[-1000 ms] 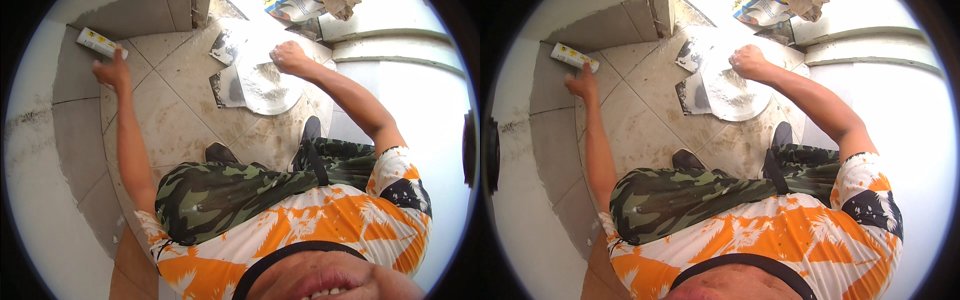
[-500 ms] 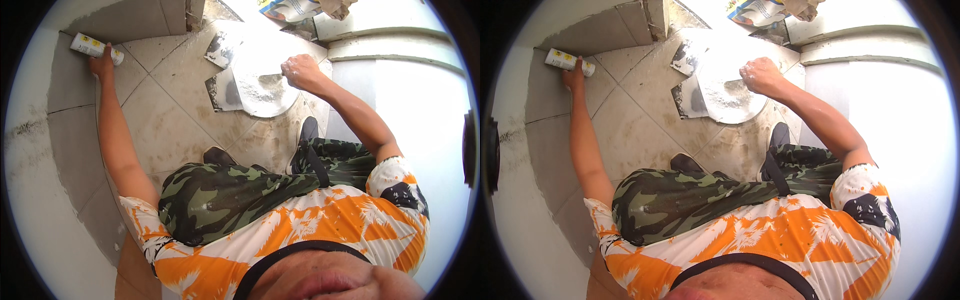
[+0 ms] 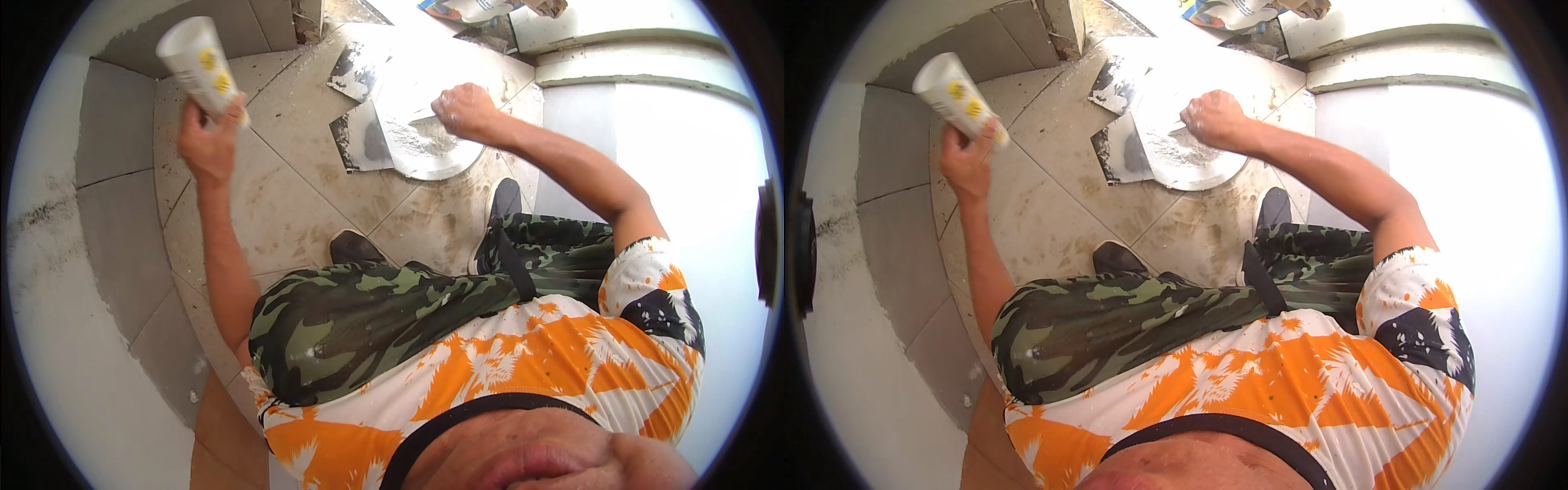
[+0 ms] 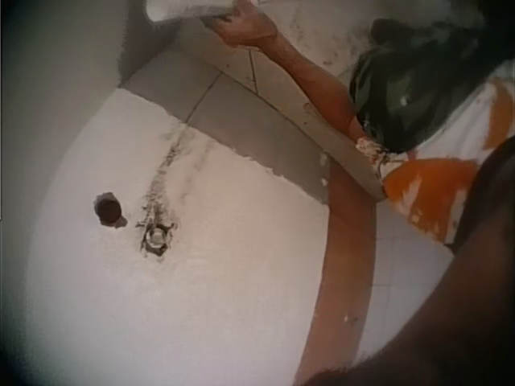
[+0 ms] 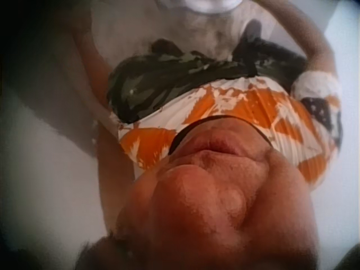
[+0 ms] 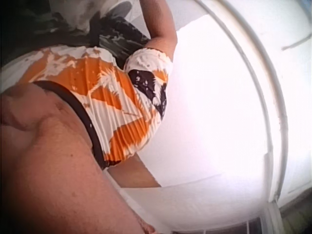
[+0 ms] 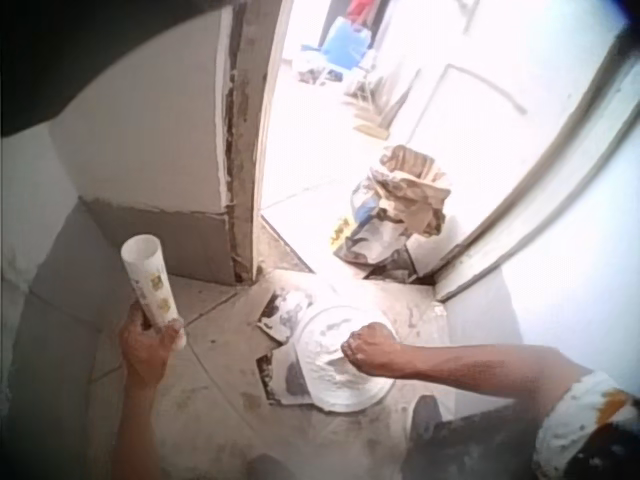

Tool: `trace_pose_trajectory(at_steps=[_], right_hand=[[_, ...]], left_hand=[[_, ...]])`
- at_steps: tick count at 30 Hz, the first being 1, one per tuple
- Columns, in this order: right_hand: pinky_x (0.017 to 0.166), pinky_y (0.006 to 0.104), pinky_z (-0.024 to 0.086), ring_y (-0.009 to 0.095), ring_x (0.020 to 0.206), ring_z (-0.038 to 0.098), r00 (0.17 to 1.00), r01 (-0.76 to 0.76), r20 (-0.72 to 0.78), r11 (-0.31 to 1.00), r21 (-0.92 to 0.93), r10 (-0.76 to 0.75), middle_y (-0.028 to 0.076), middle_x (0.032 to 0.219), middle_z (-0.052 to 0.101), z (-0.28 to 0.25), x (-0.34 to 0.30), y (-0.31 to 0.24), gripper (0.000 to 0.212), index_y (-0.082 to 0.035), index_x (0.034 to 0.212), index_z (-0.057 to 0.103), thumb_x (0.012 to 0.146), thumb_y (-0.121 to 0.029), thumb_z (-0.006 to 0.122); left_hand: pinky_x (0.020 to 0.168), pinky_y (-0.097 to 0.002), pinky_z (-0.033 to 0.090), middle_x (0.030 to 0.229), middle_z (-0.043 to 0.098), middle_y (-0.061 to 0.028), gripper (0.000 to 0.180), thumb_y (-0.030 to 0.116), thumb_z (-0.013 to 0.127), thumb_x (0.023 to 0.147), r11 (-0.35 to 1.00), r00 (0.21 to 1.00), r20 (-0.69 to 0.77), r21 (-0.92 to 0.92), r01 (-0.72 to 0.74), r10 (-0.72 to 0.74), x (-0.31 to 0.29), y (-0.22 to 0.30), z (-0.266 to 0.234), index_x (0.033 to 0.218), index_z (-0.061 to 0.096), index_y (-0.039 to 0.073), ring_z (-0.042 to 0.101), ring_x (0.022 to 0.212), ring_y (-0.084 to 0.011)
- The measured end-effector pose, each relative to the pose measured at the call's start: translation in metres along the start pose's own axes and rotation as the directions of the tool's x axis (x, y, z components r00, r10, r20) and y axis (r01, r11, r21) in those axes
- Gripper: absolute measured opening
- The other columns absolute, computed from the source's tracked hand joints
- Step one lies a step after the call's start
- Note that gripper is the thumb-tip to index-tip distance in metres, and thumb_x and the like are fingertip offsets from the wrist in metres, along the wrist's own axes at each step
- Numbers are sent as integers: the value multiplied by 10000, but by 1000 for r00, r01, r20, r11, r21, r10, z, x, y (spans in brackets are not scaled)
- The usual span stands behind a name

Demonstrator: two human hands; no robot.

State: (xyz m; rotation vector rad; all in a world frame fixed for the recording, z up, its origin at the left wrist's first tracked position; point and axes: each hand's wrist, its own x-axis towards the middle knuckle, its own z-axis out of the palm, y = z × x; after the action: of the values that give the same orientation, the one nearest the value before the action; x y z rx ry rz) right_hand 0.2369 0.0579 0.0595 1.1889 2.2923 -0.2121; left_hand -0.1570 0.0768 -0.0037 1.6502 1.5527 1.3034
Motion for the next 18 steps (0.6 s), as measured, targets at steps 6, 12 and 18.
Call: trace_pose_trajectory(at_steps=[6,12,18], right_hand=[[634,424,578,351,756,728,998,-55,-46,998,-31,53,207,810,723,-21,5,34,202,-24,913,738,856,-96,558],[656,411,580,294,801,737,855,-434,369,892,122,365,162,834,744,-17,16,50,215,-27,963,755,785,-104,663],[691,430,582,307,867,738,955,-264,155,962,72,251,163,905,756,4,24,57,242,-51,950,776,714,-87,732]], left_hand=[[915,-416,555,1168,700,-240,678,293,826,803,991,942,335,135,-16,-30,-78,28,32,1346,582,-32,707,1059,-346],[920,-468,524,1165,693,-237,660,279,793,790,968,749,657,230,-98,-80,-94,43,87,1341,585,-18,673,1045,-399],[858,-462,537,1058,703,-237,647,341,746,810,909,632,774,296,-294,-47,-91,47,123,1324,574,-14,700,953,-381]])
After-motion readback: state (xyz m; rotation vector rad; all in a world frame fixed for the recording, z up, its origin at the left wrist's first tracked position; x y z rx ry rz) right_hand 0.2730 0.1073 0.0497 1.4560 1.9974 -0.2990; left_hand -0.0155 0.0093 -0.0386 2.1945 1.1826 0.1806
